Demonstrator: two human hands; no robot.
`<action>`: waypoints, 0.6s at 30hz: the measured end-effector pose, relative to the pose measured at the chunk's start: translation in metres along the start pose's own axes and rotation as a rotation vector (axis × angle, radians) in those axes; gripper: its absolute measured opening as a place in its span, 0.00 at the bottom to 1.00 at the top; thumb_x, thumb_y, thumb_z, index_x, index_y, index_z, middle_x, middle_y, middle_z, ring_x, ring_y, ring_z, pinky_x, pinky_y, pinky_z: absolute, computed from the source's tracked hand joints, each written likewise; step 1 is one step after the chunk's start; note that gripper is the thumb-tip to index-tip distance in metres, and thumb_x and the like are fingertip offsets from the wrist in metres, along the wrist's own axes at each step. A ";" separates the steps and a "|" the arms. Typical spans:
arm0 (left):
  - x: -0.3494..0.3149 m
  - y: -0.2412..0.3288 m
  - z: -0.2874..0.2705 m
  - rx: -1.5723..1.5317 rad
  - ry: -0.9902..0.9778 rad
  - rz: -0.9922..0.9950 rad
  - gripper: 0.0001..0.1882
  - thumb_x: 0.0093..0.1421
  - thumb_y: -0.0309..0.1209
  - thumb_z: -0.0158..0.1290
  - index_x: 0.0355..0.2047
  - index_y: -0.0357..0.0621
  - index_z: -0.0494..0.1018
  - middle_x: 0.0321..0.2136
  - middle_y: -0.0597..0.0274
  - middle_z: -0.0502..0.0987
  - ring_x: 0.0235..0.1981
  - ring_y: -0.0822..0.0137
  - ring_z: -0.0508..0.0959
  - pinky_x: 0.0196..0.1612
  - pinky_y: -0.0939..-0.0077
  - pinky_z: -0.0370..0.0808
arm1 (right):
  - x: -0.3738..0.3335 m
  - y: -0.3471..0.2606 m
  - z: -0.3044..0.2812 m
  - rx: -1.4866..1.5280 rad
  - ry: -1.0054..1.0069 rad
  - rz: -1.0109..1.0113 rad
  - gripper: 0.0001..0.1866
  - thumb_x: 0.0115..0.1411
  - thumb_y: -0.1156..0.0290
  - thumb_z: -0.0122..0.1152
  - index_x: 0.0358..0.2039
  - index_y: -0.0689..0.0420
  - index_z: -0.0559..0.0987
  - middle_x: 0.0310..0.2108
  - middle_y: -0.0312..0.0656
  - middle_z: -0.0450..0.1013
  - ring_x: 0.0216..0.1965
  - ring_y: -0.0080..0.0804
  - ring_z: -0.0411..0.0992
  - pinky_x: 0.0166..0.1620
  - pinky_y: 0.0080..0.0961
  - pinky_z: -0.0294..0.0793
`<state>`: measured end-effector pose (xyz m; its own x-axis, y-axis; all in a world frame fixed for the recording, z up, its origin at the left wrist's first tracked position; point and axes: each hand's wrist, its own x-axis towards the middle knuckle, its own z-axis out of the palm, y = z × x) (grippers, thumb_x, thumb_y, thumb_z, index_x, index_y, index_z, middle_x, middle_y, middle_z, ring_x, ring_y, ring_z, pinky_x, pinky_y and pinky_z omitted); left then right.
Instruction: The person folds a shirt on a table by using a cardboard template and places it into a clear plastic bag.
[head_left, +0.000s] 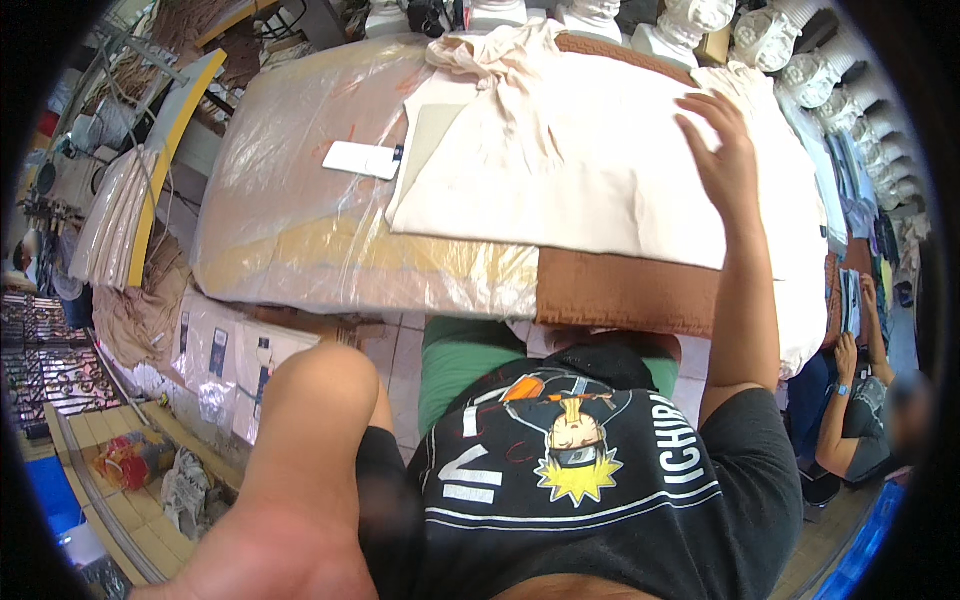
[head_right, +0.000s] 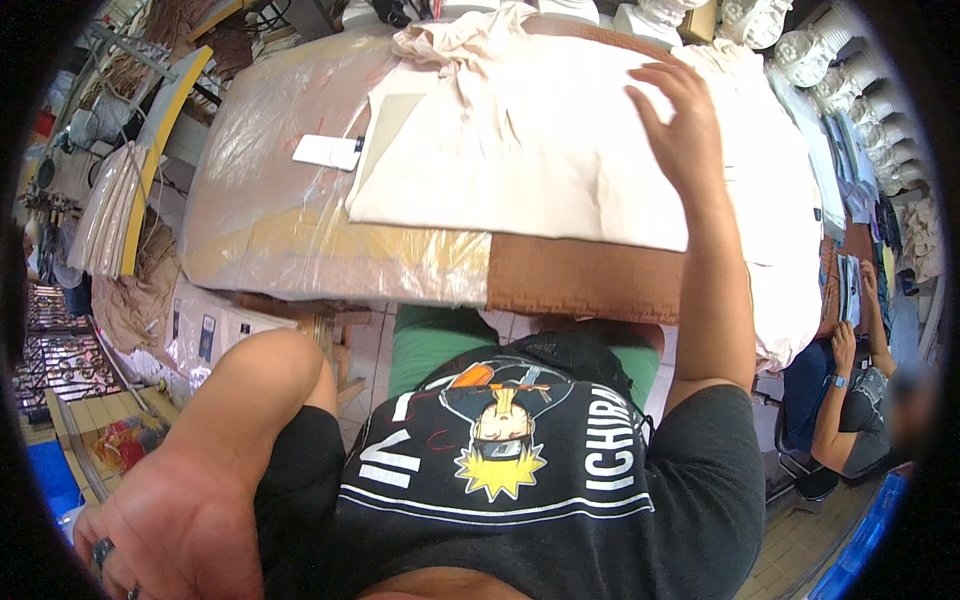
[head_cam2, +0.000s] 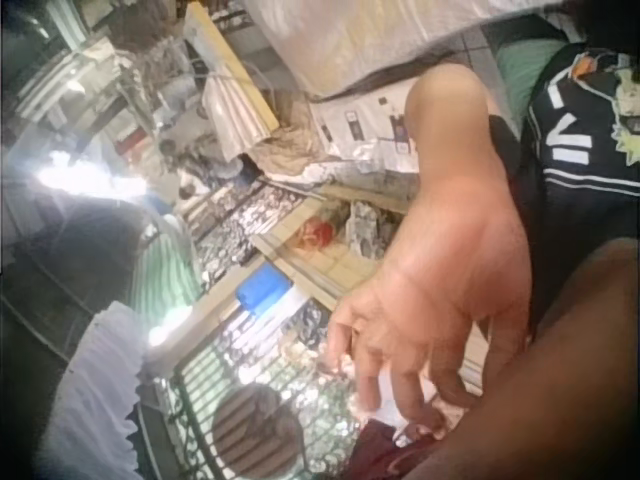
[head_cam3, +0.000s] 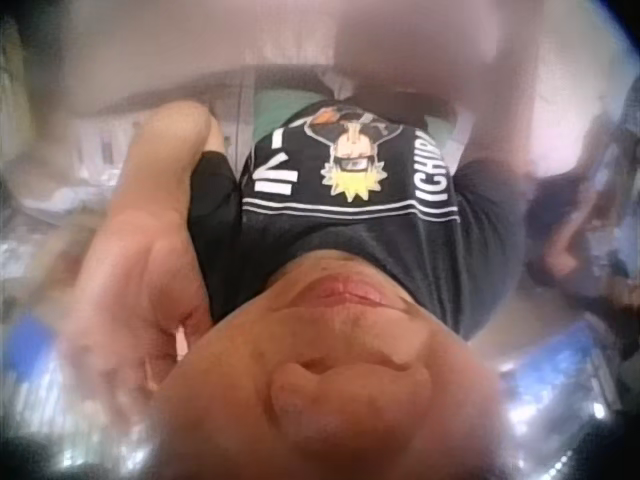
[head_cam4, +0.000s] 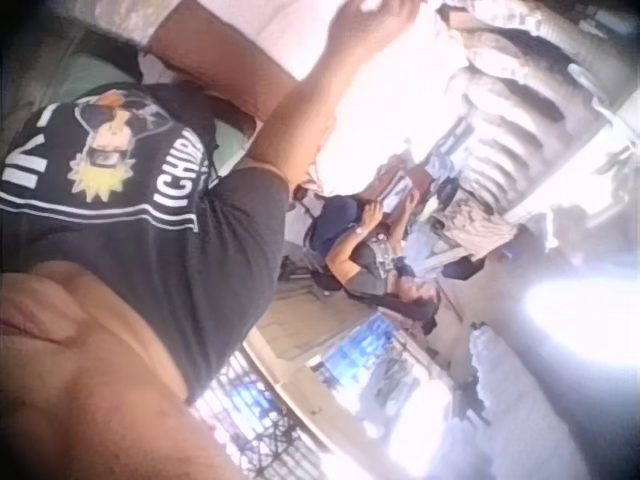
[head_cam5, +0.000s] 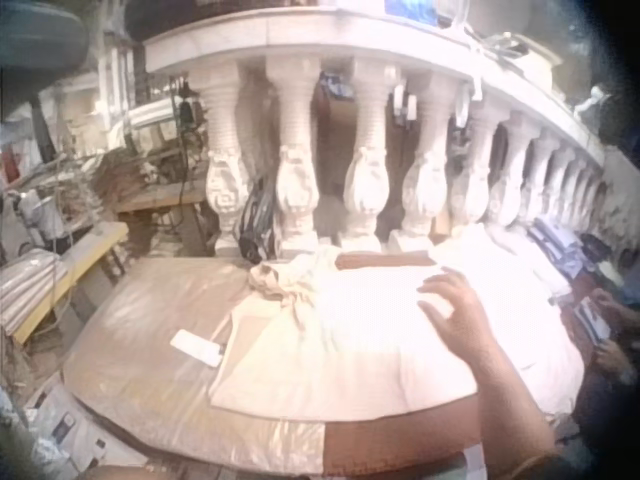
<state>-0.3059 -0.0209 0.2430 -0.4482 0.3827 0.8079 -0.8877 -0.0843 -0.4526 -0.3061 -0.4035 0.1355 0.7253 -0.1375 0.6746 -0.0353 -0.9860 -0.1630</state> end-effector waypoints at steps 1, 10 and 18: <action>-0.014 -0.004 0.000 0.018 0.022 -0.077 0.19 0.59 0.41 0.47 0.47 0.45 0.69 0.47 0.54 0.71 0.53 0.62 0.66 0.57 0.57 0.58 | 0.014 -0.007 0.016 0.086 -0.049 -0.006 0.10 0.54 0.68 0.62 0.36 0.57 0.79 0.41 0.43 0.74 0.50 0.42 0.67 0.53 0.34 0.64; -0.272 -0.025 0.034 0.188 -1.437 -1.075 0.27 0.61 0.42 0.46 0.53 0.33 0.62 0.56 0.46 0.60 0.61 0.48 0.55 0.60 0.51 0.52 | 0.152 -0.030 0.209 0.251 -0.482 -0.004 0.22 0.51 0.50 0.59 0.36 0.55 0.80 0.38 0.46 0.76 0.39 0.42 0.74 0.41 0.34 0.73; -0.344 -0.056 0.038 0.445 -1.548 -1.229 0.30 0.56 0.38 0.53 0.55 0.37 0.61 0.55 0.49 0.62 0.58 0.51 0.59 0.57 0.59 0.61 | 0.180 -0.040 0.310 -0.048 -0.600 0.251 0.28 0.45 0.44 0.61 0.40 0.53 0.80 0.33 0.46 0.77 0.38 0.42 0.75 0.42 0.34 0.73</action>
<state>-0.1056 -0.1824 0.0048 0.8122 -0.5304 0.2430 -0.5825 -0.7131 0.3902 0.0388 -0.3597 0.0407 0.9483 -0.3016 0.0986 -0.2746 -0.9358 -0.2212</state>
